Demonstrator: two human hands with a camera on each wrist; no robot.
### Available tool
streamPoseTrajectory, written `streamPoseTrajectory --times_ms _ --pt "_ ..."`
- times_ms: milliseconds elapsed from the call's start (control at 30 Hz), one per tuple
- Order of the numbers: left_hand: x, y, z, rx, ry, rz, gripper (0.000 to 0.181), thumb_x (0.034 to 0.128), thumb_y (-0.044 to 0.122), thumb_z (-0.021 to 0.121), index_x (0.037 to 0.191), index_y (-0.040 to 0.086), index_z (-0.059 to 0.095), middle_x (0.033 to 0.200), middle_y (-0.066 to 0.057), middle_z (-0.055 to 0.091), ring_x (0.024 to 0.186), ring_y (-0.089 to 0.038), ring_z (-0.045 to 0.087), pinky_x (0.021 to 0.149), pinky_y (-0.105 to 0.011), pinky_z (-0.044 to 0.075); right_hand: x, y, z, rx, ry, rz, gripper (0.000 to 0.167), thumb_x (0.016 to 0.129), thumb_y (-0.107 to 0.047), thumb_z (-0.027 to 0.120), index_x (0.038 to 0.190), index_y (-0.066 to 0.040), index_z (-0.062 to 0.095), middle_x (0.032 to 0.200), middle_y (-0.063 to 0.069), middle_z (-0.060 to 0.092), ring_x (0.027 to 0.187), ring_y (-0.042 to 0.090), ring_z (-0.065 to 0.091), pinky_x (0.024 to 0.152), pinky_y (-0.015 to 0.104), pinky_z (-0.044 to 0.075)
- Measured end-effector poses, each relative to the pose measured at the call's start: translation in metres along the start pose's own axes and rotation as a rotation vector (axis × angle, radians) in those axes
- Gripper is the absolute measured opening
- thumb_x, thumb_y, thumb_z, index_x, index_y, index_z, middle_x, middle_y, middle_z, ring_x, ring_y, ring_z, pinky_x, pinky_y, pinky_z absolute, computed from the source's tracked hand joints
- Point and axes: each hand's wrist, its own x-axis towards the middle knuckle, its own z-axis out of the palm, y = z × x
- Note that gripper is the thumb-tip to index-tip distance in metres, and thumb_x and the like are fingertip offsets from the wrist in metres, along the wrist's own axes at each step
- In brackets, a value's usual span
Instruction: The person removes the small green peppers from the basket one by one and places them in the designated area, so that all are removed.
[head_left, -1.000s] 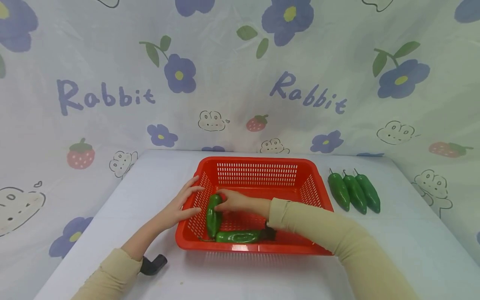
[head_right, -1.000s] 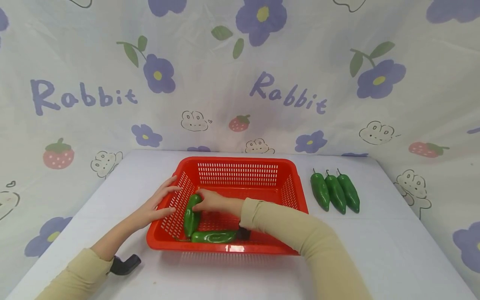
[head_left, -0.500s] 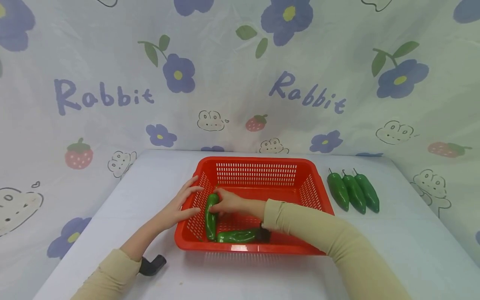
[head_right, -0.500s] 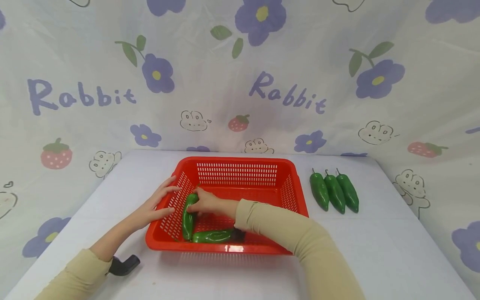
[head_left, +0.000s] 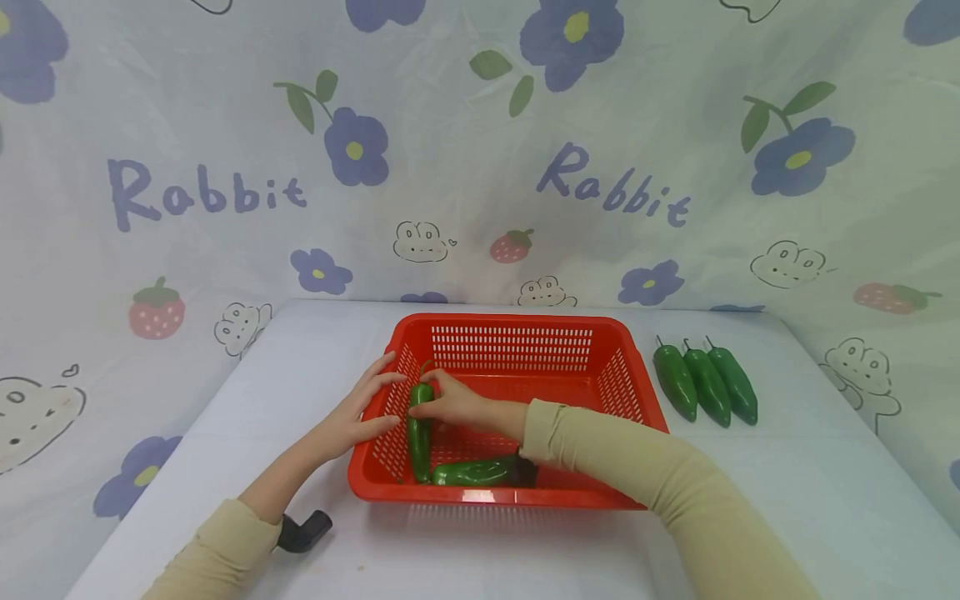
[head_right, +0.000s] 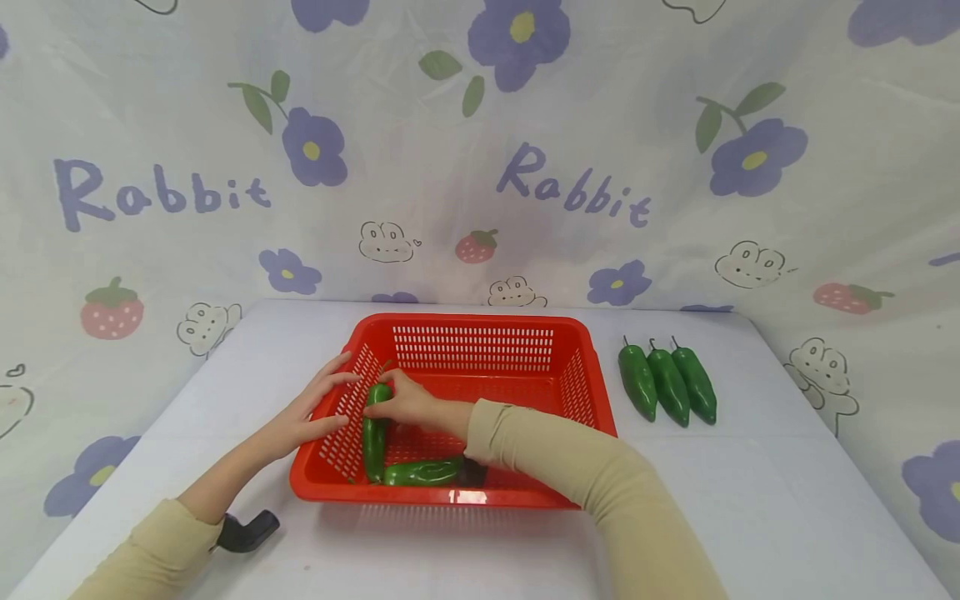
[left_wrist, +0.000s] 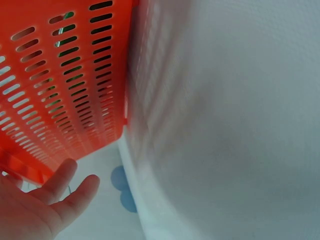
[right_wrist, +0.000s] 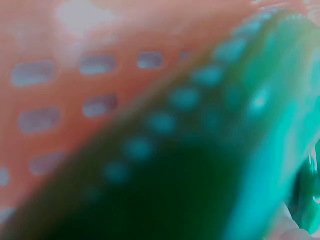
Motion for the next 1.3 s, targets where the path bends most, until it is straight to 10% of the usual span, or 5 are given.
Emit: streamPoseTrajectory --times_ms 1300 --pt "0.0 -0.002 -0.001 -0.033 -0.002 0.012 0.051 0.0837 0.013 0.058 0.13 0.002 0.039 0.151 -0.014 0.007 0.133 -0.043 0.014 0.081 -0.043 0.053 -0.02 -0.012 -0.041 0.218 0.054 -0.161 0.048 0.082 -0.008 0.063 0.124 -0.008 0.038 0.094 0.015 0.056 0.075 0.018 0.061 0.068 0.042 0.055"
